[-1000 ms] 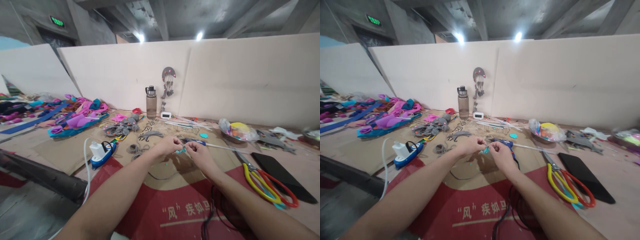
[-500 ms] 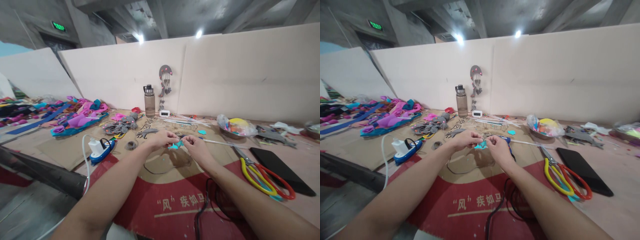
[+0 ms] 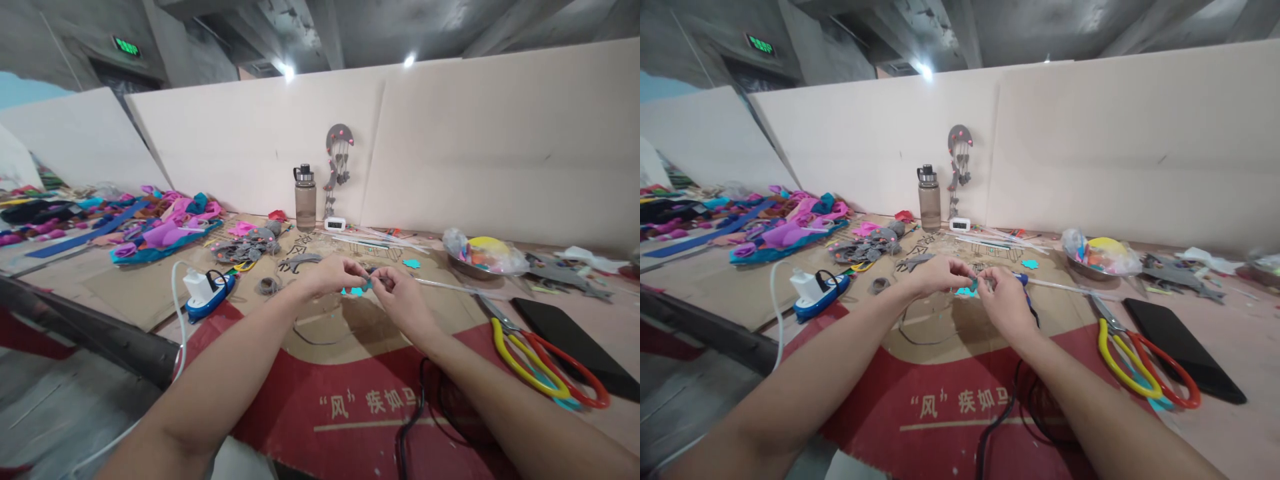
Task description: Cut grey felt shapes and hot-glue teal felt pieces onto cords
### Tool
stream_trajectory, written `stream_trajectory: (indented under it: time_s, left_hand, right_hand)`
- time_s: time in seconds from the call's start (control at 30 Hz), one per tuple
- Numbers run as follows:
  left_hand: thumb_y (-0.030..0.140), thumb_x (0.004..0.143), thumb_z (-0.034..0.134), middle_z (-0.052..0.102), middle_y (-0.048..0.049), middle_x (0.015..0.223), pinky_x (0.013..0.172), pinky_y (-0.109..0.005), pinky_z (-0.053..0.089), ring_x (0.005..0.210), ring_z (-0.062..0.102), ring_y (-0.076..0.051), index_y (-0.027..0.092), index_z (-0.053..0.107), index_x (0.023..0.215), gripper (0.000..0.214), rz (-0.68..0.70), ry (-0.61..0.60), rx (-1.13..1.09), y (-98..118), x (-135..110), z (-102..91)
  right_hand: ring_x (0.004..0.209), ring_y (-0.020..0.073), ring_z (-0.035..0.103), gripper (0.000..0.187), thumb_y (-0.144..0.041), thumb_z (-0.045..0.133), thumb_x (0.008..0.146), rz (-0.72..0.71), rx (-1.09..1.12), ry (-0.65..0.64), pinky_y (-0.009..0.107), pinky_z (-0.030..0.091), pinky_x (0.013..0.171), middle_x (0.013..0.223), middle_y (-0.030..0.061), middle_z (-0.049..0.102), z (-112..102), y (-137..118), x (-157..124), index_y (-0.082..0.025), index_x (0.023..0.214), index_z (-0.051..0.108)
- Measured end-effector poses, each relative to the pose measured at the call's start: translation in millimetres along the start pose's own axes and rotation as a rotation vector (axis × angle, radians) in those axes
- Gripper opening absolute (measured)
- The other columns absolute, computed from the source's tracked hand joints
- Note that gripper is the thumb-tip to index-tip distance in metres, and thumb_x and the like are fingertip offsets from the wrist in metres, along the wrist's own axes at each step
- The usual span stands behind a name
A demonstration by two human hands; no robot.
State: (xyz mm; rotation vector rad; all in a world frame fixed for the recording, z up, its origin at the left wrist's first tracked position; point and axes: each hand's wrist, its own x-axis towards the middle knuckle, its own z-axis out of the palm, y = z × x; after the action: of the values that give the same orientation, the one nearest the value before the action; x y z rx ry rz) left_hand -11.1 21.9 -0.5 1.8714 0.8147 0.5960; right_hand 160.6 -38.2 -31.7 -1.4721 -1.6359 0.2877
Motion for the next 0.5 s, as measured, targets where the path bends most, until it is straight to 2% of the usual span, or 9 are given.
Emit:
stream_trajectory:
  time_s: [0.2,0.33,0.5]
  left_hand:
    - [0.03,0.074,0.063,0.062,0.0,0.06,0.045,-0.016,0.037,0.05,0.052,-0.006,0.013,0.074,0.088,0.025,-0.005,0.064,0.113,2.9,0.6,4.1]
    - [0.026,0.075,0.062,0.064,-0.0011,0.059,0.046,-0.016,0.042,0.049,0.055,-0.007,0.011,0.073,0.084,0.02,-0.05,0.07,0.073,3.9,1.9,4.9]
    - [0.022,0.075,0.062,0.064,-0.0002,0.06,0.046,-0.016,0.044,0.049,0.056,-0.007,0.011,0.071,0.082,0.016,-0.063,0.073,0.015,3.7,1.4,3.5]
  right_hand:
    - [0.061,0.016,0.048,0.02,-0.034,0.052,0.084,-0.044,-0.023,0.022,0.03,0.035,0.059,0.07,0.0037,0.061,1.2,0.4,-1.8,-0.018,0.083,0.063]
    - [0.069,0.0181,0.053,0.02,-0.035,0.053,0.085,-0.068,-0.004,0.012,0.032,0.039,0.067,0.076,0.0047,0.064,0.4,0.9,-2.0,-0.019,0.084,0.065]
    - [0.081,0.0209,0.058,0.025,-0.041,0.049,0.088,-0.039,0.134,-0.01,0.036,0.042,0.077,0.085,0.0059,0.066,0.8,-1.3,-1.8,-0.02,0.085,0.063]
